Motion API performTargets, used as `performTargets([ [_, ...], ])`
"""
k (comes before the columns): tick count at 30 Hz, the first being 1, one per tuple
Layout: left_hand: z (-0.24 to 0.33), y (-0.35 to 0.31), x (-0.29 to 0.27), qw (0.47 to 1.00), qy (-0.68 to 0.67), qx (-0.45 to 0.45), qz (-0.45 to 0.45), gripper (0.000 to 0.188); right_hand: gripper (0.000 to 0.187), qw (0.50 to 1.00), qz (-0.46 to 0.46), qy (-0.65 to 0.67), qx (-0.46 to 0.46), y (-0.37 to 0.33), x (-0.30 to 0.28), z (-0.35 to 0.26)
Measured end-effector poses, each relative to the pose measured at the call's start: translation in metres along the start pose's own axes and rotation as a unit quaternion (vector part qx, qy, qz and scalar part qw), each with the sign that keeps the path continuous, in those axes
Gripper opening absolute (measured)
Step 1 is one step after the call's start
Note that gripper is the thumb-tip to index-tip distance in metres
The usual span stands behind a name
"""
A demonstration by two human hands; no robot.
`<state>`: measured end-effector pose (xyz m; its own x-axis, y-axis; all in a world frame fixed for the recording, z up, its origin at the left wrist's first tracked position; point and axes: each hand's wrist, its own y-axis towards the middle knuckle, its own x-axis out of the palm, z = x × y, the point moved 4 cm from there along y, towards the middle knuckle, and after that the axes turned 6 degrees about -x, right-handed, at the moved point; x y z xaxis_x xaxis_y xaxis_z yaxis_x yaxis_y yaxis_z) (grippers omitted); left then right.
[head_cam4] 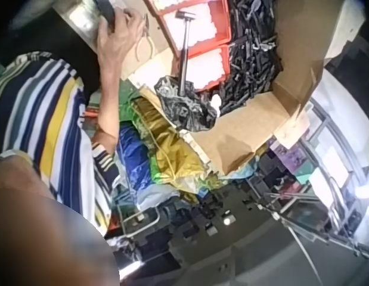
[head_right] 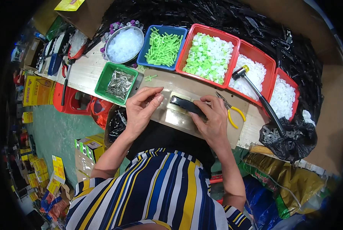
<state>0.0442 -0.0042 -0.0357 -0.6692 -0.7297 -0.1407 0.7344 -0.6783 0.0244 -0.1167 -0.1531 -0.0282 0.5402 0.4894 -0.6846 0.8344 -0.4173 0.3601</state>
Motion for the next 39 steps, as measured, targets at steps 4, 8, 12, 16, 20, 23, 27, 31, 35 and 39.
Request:
performTargets([
  [4,0.01,-0.003,0.005,0.997,0.062,0.026,-0.031,0.026,0.033,1.0,0.0,0.005,0.009,0.001,0.001,0.001],
  [8,0.015,-0.007,0.018,0.988,0.104,0.114,-0.03,0.027,0.034,1.0,-0.012,0.01,0.012,0.002,0.001,0.001],
  [12,0.02,-0.01,0.031,0.946,0.196,0.253,-0.046,0.03,0.035,1.0,-0.024,0.011,0.013,0.004,0.001,0.001],
  [16,0.02,-0.012,0.036,0.922,0.234,0.304,-0.057,0.031,0.035,0.999,-0.027,0.02,0.014,0.005,0.0,0.001],
  [20,0.02,-0.012,0.035,0.915,0.241,0.321,-0.048,0.031,0.035,1.0,-0.017,0.018,0.008,0.006,-0.003,0.0],
  [23,0.021,-0.012,0.034,0.913,0.243,0.325,-0.041,0.03,0.035,1.0,-0.019,0.014,0.007,0.007,-0.005,-0.001],
  [27,0.021,-0.013,0.035,0.913,0.245,0.323,-0.036,0.03,0.035,1.0,-0.024,0.01,-0.009,0.007,-0.001,0.0],
  [31,0.018,-0.013,0.036,0.913,0.245,0.323,-0.041,0.03,0.035,1.0,-0.026,0.016,-0.005,0.007,-0.001,0.001],
  [35,0.017,-0.014,0.037,0.914,0.245,0.321,-0.042,0.03,0.035,0.999,-0.026,0.023,0.004,0.008,-0.001,0.003],
  [39,0.017,-0.015,0.038,0.914,0.247,0.32,-0.045,0.03,0.036,0.999,-0.034,0.024,0.005,0.008,0.001,0.005],
])
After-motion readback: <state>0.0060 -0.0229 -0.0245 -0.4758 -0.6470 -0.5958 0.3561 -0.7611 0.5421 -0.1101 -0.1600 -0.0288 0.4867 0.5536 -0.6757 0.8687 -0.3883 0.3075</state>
